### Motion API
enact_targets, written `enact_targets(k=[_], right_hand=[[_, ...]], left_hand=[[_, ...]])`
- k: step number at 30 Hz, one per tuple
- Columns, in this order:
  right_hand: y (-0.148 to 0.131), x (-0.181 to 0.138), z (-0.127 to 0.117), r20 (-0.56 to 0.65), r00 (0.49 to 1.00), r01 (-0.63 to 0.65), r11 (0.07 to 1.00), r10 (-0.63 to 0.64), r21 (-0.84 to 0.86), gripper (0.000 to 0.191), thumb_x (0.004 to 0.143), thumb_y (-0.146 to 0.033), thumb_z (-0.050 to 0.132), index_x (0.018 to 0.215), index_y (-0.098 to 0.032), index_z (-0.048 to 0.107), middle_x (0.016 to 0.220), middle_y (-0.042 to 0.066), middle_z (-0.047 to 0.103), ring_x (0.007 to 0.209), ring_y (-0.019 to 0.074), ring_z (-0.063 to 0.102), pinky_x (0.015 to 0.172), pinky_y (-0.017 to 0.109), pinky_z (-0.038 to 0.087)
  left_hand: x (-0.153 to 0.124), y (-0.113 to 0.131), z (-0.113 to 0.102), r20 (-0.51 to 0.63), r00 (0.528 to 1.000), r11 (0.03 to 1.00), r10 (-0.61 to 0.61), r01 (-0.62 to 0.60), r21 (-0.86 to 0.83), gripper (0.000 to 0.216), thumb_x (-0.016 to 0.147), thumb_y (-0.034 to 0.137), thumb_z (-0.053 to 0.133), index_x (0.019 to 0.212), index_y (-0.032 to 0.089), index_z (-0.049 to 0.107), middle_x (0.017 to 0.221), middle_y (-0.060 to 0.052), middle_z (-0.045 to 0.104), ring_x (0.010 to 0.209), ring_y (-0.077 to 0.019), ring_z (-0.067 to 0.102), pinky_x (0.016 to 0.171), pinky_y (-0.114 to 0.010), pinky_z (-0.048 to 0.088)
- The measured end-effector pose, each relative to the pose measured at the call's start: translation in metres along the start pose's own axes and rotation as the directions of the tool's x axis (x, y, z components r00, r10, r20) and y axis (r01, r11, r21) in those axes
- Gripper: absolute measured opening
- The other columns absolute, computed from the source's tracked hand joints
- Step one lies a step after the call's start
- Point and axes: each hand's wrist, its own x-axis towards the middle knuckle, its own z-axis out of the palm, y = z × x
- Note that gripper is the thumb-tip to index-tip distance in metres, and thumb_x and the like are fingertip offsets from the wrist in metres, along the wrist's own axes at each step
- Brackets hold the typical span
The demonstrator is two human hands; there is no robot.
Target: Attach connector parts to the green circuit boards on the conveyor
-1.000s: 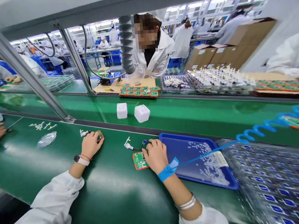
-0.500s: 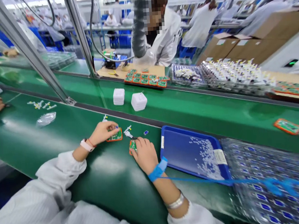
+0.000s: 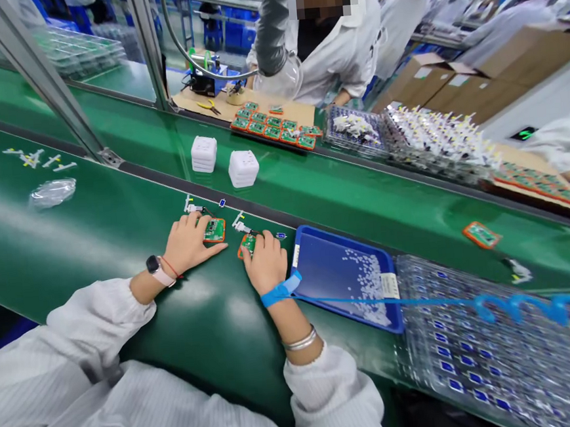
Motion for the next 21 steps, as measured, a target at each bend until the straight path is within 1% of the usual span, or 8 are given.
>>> enact_targets(k=[4,6,8,11,13,14,17,21], right_hand=[[-0.007,-0.006,0.002,0.000,1.000,0.000,1.000,0.000,-0.001,0.040,0.090,-0.036,0.042,0.117,-0.009,0.054,0.129,0.020,0.048,0.110,0.0332,0.046,0.083,0.043,0.040],[-0.007,-0.012,-0.001,-0.009,0.999,0.047,0.998,-0.047,0.038,0.040,0.089,-0.037,0.042,0.117,-0.010,0.053,0.129,0.019,0.048,0.111,0.0323,0.046,0.085,0.043,0.040],[0.007,-0.015,-0.011,-0.061,0.993,0.102,0.990,-0.096,0.098,0.039,0.089,-0.038,0.043,0.115,-0.011,0.054,0.125,0.018,0.051,0.111,0.0302,0.047,0.089,0.042,0.040],[0.058,-0.011,-0.036,-0.269,0.963,0.058,0.986,-0.014,0.155,0.033,0.086,-0.040,0.047,0.105,-0.015,0.058,0.111,0.016,0.058,0.107,0.0279,0.050,0.092,0.042,0.040],[0.105,-0.010,-0.048,-0.419,0.897,-0.073,0.982,0.140,0.172,0.027,0.083,-0.038,0.049,0.096,-0.015,0.059,0.098,0.014,0.060,0.098,0.0278,0.053,0.089,0.044,0.041],[0.129,-0.012,-0.051,-0.439,0.875,-0.130,0.973,0.202,0.189,0.024,0.081,-0.036,0.050,0.091,-0.016,0.059,0.093,0.013,0.061,0.093,0.0271,0.055,0.086,0.044,0.042],[0.178,-0.022,-0.046,-0.374,0.883,-0.201,0.949,0.282,0.242,0.014,0.076,-0.029,0.052,0.081,-0.017,0.058,0.083,0.010,0.061,0.082,0.0241,0.056,0.079,0.042,0.045],[0.197,-0.029,-0.029,-0.310,0.923,-0.165,0.962,0.229,0.217,0.005,0.074,-0.021,0.053,0.071,-0.019,0.055,0.079,0.008,0.061,0.084,0.0236,0.055,0.081,0.040,0.043]], left_hand=[[0.010,0.010,0.005,0.002,0.999,0.996,0.037,-0.037,0.077,0.064,0.076,0.064,0.052,0.116,0.014,0.052,0.111,-0.018,0.053,0.103,-0.0356,0.045,0.082,-0.045,0.034],[0.011,0.003,0.004,0.012,0.996,0.994,0.083,-0.084,0.069,0.060,0.078,0.060,0.052,0.115,0.013,0.052,0.108,-0.017,0.054,0.104,-0.0352,0.044,0.084,-0.045,0.034],[0.007,-0.010,0.001,0.023,0.985,0.985,0.171,-0.172,0.023,0.056,0.078,0.057,0.054,0.115,0.014,0.053,0.110,-0.016,0.054,0.108,-0.0341,0.043,0.088,-0.045,0.033],[-0.001,-0.031,-0.003,0.045,0.950,0.950,0.308,-0.304,-0.076,0.055,0.076,0.056,0.058,0.114,0.017,0.054,0.112,-0.013,0.055,0.111,-0.0320,0.042,0.092,-0.043,0.034],[-0.002,-0.041,-0.002,0.055,0.935,0.931,0.351,-0.343,-0.123,0.057,0.075,0.058,0.058,0.114,0.017,0.053,0.111,-0.012,0.054,0.110,-0.0308,0.043,0.092,-0.043,0.036],[0.000,-0.043,-0.001,0.059,0.929,0.925,0.365,-0.354,-0.139,0.058,0.075,0.059,0.058,0.115,0.017,0.052,0.110,-0.012,0.054,0.108,-0.0303,0.044,0.092,-0.043,0.037],[0.013,-0.040,0.006,0.062,0.918,0.912,0.391,-0.378,-0.160,0.061,0.075,0.060,0.058,0.117,0.016,0.050,0.108,-0.012,0.053,0.104,-0.0292,0.047,0.089,-0.042,0.039],[0.031,-0.025,0.012,0.063,0.905,0.901,0.422,-0.410,-0.143,0.061,0.074,0.058,0.060,0.116,0.015,0.050,0.103,-0.012,0.055,0.098,-0.0286,0.050,0.086,-0.042,0.041]])
